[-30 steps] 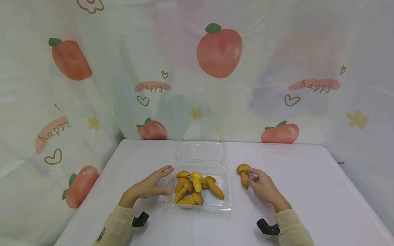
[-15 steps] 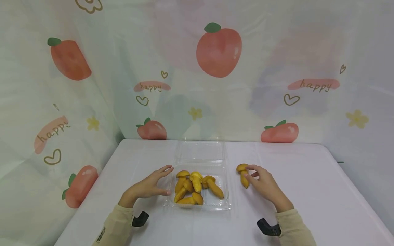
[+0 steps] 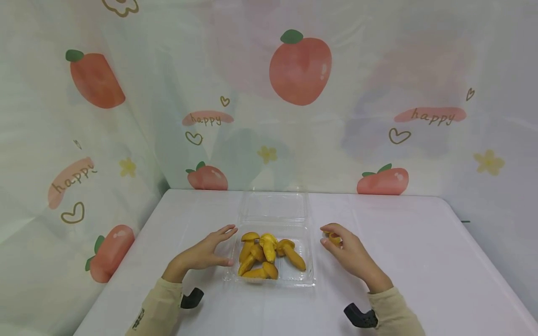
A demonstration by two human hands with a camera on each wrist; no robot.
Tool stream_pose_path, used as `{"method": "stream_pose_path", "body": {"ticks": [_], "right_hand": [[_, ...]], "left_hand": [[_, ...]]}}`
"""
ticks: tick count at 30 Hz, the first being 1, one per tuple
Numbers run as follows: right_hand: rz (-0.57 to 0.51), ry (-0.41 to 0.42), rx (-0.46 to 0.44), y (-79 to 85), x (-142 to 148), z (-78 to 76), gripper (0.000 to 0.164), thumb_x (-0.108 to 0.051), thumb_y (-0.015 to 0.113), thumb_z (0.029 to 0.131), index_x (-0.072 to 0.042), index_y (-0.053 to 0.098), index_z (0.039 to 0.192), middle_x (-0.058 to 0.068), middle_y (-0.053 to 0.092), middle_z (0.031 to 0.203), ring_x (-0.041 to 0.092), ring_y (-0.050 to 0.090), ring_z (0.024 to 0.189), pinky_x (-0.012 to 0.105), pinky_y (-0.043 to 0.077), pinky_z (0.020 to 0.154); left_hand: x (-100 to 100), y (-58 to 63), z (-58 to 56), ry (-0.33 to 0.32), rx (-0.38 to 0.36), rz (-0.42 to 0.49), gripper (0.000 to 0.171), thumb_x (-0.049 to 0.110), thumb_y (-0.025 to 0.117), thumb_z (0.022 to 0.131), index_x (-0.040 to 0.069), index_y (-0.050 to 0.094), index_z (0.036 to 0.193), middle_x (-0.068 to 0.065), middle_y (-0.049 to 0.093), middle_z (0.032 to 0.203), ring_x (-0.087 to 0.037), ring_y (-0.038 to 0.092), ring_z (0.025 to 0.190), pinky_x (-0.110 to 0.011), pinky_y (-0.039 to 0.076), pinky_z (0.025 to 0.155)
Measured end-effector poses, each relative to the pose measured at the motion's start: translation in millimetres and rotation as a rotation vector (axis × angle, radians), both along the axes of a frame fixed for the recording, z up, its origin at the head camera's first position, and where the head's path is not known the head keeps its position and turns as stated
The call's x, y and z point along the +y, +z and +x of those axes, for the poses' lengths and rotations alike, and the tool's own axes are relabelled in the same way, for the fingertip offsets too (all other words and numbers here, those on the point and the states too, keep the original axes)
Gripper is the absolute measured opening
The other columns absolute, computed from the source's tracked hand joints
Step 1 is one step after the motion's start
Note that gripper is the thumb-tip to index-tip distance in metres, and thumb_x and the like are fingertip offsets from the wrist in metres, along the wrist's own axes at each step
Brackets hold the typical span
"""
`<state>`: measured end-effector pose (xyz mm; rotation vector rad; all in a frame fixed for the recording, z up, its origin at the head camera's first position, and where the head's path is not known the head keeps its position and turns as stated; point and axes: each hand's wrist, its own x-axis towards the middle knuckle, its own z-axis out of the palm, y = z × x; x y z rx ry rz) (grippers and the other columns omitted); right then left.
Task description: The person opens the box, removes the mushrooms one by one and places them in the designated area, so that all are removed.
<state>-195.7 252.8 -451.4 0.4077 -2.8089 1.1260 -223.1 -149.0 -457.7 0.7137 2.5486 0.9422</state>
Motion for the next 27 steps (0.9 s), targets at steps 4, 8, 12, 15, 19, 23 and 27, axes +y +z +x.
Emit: {"method": "stream_pose_path", "body": {"ticks": [4, 8, 12, 15, 19, 23, 27], "right_hand": [[0.000, 0.026, 0.025, -0.5, -6, 1.5, 0.033, -0.016, 0.066, 0.098, -0.002, 0.062, 0.127, 0.018, 0.066, 0.126, 0.034, 0.062, 0.108, 0.038, 0.055, 0.084], [-0.008, 0.036, 0.060, -2.7, -10, 2.5, 0.032, -0.017, 0.067, 0.098, -0.002, 0.064, 0.126, 0.018, 0.064, 0.126, 0.036, 0.062, 0.108, 0.040, 0.056, 0.085], [-0.034, 0.034, 0.055, -4.7, -13, 3.0, 0.033, -0.016, 0.068, 0.097, -0.003, 0.063, 0.127, 0.021, 0.062, 0.127, 0.040, 0.061, 0.113, 0.054, 0.056, 0.090], [-0.050, 0.036, 0.043, -4.9, -16, 3.6, 0.035, -0.015, 0.068, 0.096, -0.003, 0.063, 0.129, 0.022, 0.061, 0.130, 0.044, 0.059, 0.117, 0.061, 0.054, 0.093], [-0.048, 0.047, 0.045, -3.8, -19, 4.7, 0.035, -0.015, 0.068, 0.096, -0.005, 0.062, 0.130, 0.022, 0.061, 0.131, 0.045, 0.059, 0.118, 0.062, 0.053, 0.094], [-0.063, 0.057, 0.065, -2.7, -22, 5.6, 0.034, -0.014, 0.068, 0.097, -0.005, 0.062, 0.129, 0.020, 0.062, 0.130, 0.044, 0.059, 0.117, 0.063, 0.053, 0.094], [-0.081, 0.074, 0.087, -4.5, -26, 6.6, 0.033, -0.013, 0.068, 0.096, -0.005, 0.063, 0.128, 0.019, 0.064, 0.128, 0.043, 0.060, 0.116, 0.063, 0.053, 0.092]], "left_hand": [[0, -0.3, 0.4, 0.008, -0.004, -0.006, 0.091, 0.027, 0.081, 0.087, 0.007, 0.029, 0.160, -0.016, 0.020, 0.169, -0.046, 0.023, 0.152, -0.067, 0.026, 0.119], [0, -0.8, -0.7, 0.006, -0.009, -0.002, 0.092, 0.028, 0.080, 0.087, 0.006, 0.028, 0.160, -0.016, 0.019, 0.169, -0.046, 0.023, 0.152, -0.067, 0.026, 0.119], [0, -0.4, -2.0, -0.003, -0.002, 0.002, 0.091, 0.028, 0.080, 0.088, 0.005, 0.028, 0.159, -0.017, 0.018, 0.169, -0.046, 0.024, 0.151, -0.066, 0.026, 0.119], [0, 0.1, -2.2, -0.008, 0.003, 0.007, 0.091, 0.027, 0.080, 0.088, 0.004, 0.028, 0.159, -0.018, 0.018, 0.169, -0.047, 0.024, 0.151, -0.067, 0.026, 0.119], [-1, -0.9, -2.6, -0.008, 0.003, 0.010, 0.091, 0.027, 0.080, 0.088, 0.004, 0.028, 0.159, -0.019, 0.018, 0.169, -0.047, 0.024, 0.151, -0.067, 0.027, 0.118], [-1, -2.0, -2.5, -0.005, 0.002, 0.010, 0.092, 0.027, 0.080, 0.087, 0.005, 0.028, 0.159, -0.018, 0.018, 0.169, -0.046, 0.024, 0.151, -0.067, 0.027, 0.118], [-1, -2.5, -2.2, -0.005, 0.005, 0.011, 0.092, 0.028, 0.081, 0.087, 0.005, 0.029, 0.159, -0.017, 0.019, 0.169, -0.046, 0.024, 0.151, -0.067, 0.027, 0.118]]}}
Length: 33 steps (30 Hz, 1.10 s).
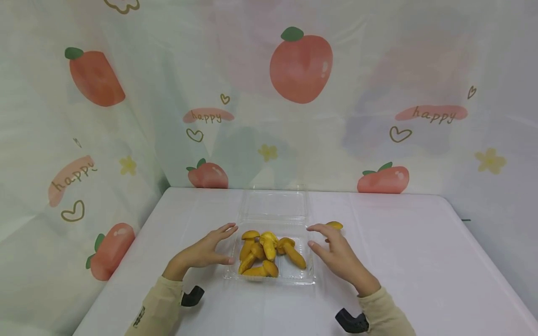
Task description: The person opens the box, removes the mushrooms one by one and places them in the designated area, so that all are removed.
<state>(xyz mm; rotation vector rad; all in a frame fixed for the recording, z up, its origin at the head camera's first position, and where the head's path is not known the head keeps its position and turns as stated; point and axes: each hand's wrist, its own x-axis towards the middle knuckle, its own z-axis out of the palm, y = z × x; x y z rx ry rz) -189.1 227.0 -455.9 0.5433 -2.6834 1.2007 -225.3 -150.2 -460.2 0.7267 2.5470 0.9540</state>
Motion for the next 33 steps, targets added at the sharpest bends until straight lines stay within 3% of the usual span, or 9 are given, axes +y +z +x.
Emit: {"method": "stream_pose_path", "body": {"ticks": [12, 16, 22, 33], "right_hand": [[-0.013, 0.086, 0.019, -13.5, -14, 2.4, 0.032, -0.014, 0.069, 0.095, -0.005, 0.065, 0.125, 0.011, 0.067, 0.128, 0.033, 0.060, 0.118, 0.050, 0.053, 0.088], [-0.003, 0.096, 0.021, -15.5, -18, 4.4, 0.034, -0.016, 0.071, 0.093, -0.008, 0.065, 0.126, 0.012, 0.065, 0.131, 0.031, 0.057, 0.123, 0.054, 0.051, 0.092], [0.048, 0.113, 0.001, -18.8, -24, 7.0, 0.041, -0.022, 0.073, 0.091, -0.008, 0.065, 0.129, 0.013, 0.062, 0.136, 0.042, 0.052, 0.130, 0.068, 0.041, 0.104], [0.095, 0.111, 0.061, -25.0, -29, 8.9, 0.040, -0.024, 0.075, 0.091, -0.010, 0.066, 0.128, 0.014, 0.062, 0.135, 0.039, 0.054, 0.128, 0.064, 0.044, 0.103]], "left_hand": [[-1, -0.3, -0.2, -0.017, 0.008, 0.001, 0.092, 0.029, 0.081, 0.087, 0.004, 0.029, 0.159, -0.018, 0.019, 0.169, -0.047, 0.025, 0.150, -0.066, 0.027, 0.118], [0, 0.5, 0.2, -0.016, 0.008, 0.000, 0.092, 0.029, 0.081, 0.087, 0.004, 0.029, 0.159, -0.018, 0.019, 0.169, -0.048, 0.025, 0.150, -0.066, 0.027, 0.118], [0, 0.2, 0.4, -0.010, 0.007, -0.001, 0.091, 0.028, 0.080, 0.088, 0.003, 0.029, 0.159, -0.018, 0.019, 0.169, -0.047, 0.025, 0.150, -0.066, 0.027, 0.118], [1, 2.0, 1.1, -0.003, -0.001, 0.001, 0.091, 0.027, 0.080, 0.088, 0.004, 0.029, 0.159, -0.017, 0.019, 0.169, -0.047, 0.024, 0.150, -0.067, 0.026, 0.118]]}}
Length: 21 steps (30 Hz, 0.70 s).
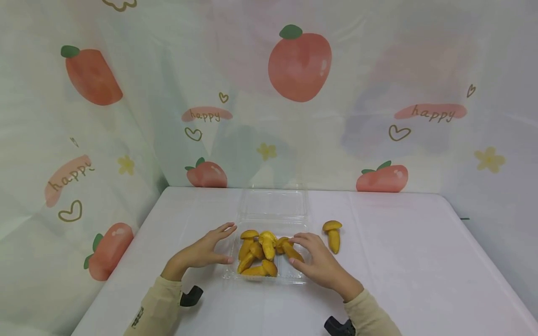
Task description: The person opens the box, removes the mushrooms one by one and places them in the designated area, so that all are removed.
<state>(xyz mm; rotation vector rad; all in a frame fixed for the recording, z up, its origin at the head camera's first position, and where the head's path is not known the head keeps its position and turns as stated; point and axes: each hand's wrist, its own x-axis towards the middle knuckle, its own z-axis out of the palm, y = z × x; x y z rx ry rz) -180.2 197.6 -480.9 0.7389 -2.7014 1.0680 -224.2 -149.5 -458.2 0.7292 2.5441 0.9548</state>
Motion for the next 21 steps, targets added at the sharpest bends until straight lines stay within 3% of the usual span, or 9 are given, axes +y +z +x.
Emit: {"method": "stream_pose_path", "body": {"ticks": [21], "right_hand": [[0.153, 0.033, -0.036, 1.0, -5.8, 2.9, 0.039, -0.031, 0.071, 0.095, -0.012, 0.068, 0.128, 0.012, 0.065, 0.133, 0.036, 0.052, 0.129, 0.060, 0.047, 0.103]], "left_hand": [[0.5, 3.6, 1.5, 0.004, -0.002, -0.026, 0.091, 0.028, 0.079, 0.089, 0.004, 0.028, 0.159, -0.018, 0.018, 0.169, -0.047, 0.024, 0.150, -0.067, 0.026, 0.119]]}}
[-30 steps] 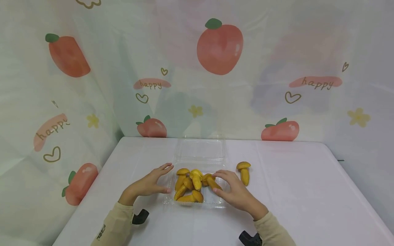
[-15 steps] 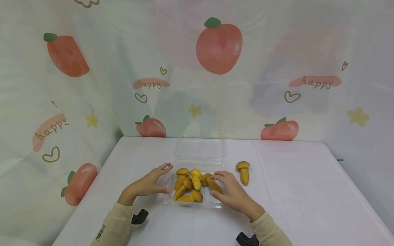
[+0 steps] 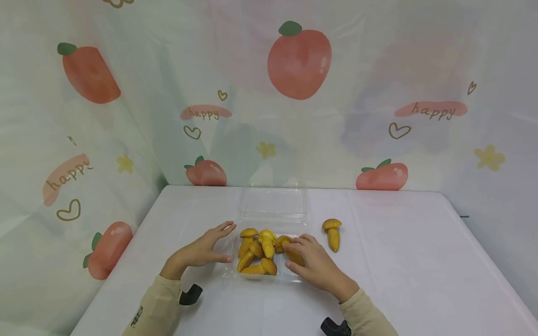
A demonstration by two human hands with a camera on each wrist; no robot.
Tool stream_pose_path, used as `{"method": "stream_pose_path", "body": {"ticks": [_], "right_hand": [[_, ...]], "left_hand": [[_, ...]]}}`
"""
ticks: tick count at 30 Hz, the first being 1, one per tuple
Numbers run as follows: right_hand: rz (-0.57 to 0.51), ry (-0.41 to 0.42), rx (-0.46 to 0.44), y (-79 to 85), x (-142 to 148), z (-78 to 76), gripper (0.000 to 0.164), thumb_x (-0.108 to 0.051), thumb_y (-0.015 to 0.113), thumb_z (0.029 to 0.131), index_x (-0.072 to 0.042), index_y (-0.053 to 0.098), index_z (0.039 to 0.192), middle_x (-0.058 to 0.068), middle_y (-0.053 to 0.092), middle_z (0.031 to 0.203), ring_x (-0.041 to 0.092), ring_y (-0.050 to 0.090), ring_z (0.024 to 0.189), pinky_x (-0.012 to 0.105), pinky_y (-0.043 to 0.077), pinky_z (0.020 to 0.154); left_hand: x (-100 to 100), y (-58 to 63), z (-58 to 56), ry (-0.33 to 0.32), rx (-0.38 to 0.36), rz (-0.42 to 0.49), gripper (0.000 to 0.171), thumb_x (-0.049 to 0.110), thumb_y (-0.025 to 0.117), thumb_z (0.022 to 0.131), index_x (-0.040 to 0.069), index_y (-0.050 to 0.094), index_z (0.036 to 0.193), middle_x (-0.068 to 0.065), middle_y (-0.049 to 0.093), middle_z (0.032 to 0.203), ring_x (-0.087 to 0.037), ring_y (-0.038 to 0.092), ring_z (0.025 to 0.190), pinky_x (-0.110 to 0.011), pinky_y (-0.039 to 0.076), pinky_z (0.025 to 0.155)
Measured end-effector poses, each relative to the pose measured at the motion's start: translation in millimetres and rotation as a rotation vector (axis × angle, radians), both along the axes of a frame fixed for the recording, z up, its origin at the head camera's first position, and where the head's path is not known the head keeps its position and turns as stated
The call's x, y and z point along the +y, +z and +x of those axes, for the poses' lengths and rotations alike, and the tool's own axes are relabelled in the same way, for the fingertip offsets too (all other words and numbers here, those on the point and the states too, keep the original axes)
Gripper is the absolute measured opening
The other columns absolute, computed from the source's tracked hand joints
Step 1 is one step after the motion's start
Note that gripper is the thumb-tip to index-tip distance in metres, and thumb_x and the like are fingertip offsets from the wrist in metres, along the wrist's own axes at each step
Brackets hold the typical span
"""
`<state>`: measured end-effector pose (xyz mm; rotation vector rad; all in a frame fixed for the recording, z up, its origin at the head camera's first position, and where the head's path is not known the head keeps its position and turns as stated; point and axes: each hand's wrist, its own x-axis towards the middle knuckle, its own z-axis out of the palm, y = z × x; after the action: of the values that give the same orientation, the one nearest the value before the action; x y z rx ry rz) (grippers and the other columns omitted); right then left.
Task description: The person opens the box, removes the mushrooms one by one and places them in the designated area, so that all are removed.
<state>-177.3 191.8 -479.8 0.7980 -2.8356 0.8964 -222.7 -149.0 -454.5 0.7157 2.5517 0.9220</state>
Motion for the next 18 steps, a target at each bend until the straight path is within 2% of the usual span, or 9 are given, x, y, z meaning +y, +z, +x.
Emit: {"method": "stream_pose_path", "body": {"ticks": [9, 18], "right_hand": [[0.042, 0.015, -0.044, 0.6, 1.3, -0.1, 0.037, -0.034, 0.067, 0.097, -0.012, 0.071, 0.126, 0.017, 0.065, 0.137, 0.043, 0.046, 0.136, 0.066, 0.043, 0.104], [0.084, 0.023, -0.058, 2.3, -0.1, -0.7, 0.023, -0.025, 0.065, 0.098, -0.015, 0.079, 0.114, 0.019, 0.065, 0.137, 0.044, 0.043, 0.138, 0.068, 0.040, 0.106]], "left_hand": [[0.4, -0.7, 0.0, 0.004, 0.000, -0.005, 0.090, 0.029, 0.079, 0.089, 0.004, 0.028, 0.159, -0.017, 0.018, 0.169, -0.047, 0.025, 0.150, -0.066, 0.027, 0.119], [0.0, -1.4, -0.3, 0.001, -0.007, 0.002, 0.090, 0.029, 0.078, 0.089, 0.005, 0.028, 0.160, -0.017, 0.018, 0.170, -0.047, 0.024, 0.151, -0.066, 0.027, 0.119]]}}
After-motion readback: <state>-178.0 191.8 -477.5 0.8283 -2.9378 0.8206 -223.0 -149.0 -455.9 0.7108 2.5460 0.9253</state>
